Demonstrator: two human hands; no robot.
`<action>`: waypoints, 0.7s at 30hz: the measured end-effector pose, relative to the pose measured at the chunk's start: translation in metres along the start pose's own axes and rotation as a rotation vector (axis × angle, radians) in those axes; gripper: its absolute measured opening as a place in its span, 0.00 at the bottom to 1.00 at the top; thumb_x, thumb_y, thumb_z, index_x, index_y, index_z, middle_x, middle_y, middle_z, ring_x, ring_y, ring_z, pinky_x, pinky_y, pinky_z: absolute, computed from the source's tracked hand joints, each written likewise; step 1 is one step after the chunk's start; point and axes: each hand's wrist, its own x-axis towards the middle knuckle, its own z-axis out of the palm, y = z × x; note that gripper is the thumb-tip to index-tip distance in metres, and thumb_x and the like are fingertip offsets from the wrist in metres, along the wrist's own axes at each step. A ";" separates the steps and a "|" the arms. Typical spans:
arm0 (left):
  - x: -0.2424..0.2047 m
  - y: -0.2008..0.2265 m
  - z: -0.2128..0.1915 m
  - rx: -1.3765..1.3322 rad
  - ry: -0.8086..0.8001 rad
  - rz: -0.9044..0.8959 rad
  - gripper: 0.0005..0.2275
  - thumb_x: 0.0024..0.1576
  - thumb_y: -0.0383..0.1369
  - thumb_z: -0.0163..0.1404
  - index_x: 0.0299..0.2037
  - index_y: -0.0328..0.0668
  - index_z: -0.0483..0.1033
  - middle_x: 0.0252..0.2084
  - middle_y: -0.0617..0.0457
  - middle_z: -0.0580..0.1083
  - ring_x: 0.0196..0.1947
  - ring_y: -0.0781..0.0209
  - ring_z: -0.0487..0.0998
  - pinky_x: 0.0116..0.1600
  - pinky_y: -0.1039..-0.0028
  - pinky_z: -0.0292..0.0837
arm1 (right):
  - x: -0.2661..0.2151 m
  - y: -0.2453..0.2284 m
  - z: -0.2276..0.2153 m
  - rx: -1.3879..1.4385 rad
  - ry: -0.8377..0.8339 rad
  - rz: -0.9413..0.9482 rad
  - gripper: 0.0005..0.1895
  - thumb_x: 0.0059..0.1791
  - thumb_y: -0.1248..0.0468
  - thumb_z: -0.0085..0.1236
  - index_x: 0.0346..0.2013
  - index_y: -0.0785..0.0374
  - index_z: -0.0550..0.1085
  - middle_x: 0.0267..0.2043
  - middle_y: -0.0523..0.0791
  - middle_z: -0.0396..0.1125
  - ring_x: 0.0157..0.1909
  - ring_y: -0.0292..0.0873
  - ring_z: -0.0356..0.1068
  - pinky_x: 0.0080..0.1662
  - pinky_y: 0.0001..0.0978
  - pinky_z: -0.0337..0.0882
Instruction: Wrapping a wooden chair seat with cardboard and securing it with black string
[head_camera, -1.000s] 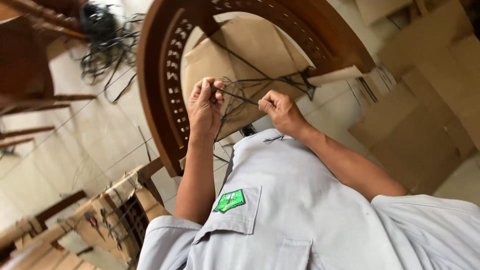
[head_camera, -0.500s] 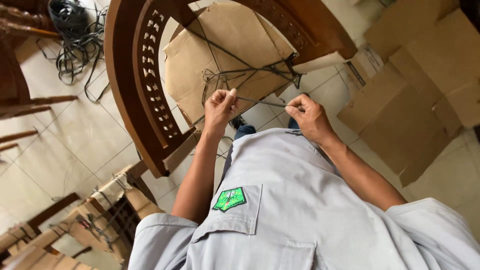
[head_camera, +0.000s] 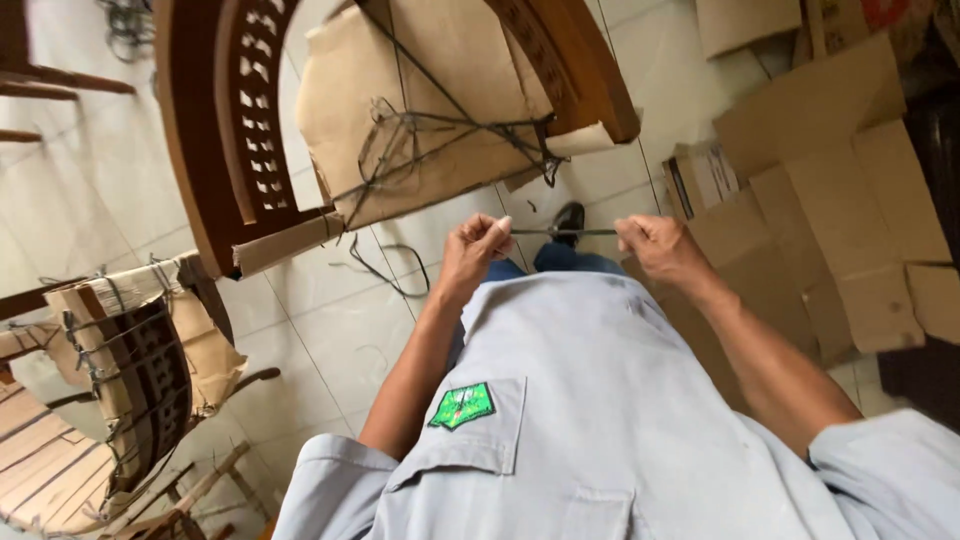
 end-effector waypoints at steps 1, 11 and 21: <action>-0.004 0.007 0.007 -0.057 0.020 -0.007 0.10 0.60 0.35 0.60 0.35 0.35 0.76 0.27 0.46 0.78 0.27 0.65 0.79 0.34 0.78 0.77 | -0.006 -0.009 -0.008 0.067 -0.050 0.007 0.23 0.60 0.54 0.51 0.23 0.61 0.73 0.20 0.46 0.65 0.27 0.44 0.61 0.38 0.38 0.67; -0.037 0.080 0.029 -0.051 -0.116 0.210 0.12 0.58 0.37 0.63 0.32 0.35 0.80 0.26 0.47 0.78 0.27 0.66 0.80 0.35 0.78 0.78 | -0.032 -0.073 0.011 0.136 0.070 -0.318 0.27 0.59 0.55 0.48 0.73 0.58 0.62 0.68 0.53 0.64 0.72 0.57 0.58 0.67 0.60 0.58; -0.074 0.041 0.009 -0.011 -0.102 0.243 0.11 0.59 0.39 0.61 0.34 0.38 0.79 0.26 0.52 0.78 0.25 0.70 0.79 0.30 0.85 0.72 | -0.061 -0.069 0.109 0.332 0.136 -0.301 0.11 0.60 0.64 0.49 0.55 0.62 0.73 0.39 0.45 0.71 0.46 0.38 0.70 0.53 0.41 0.72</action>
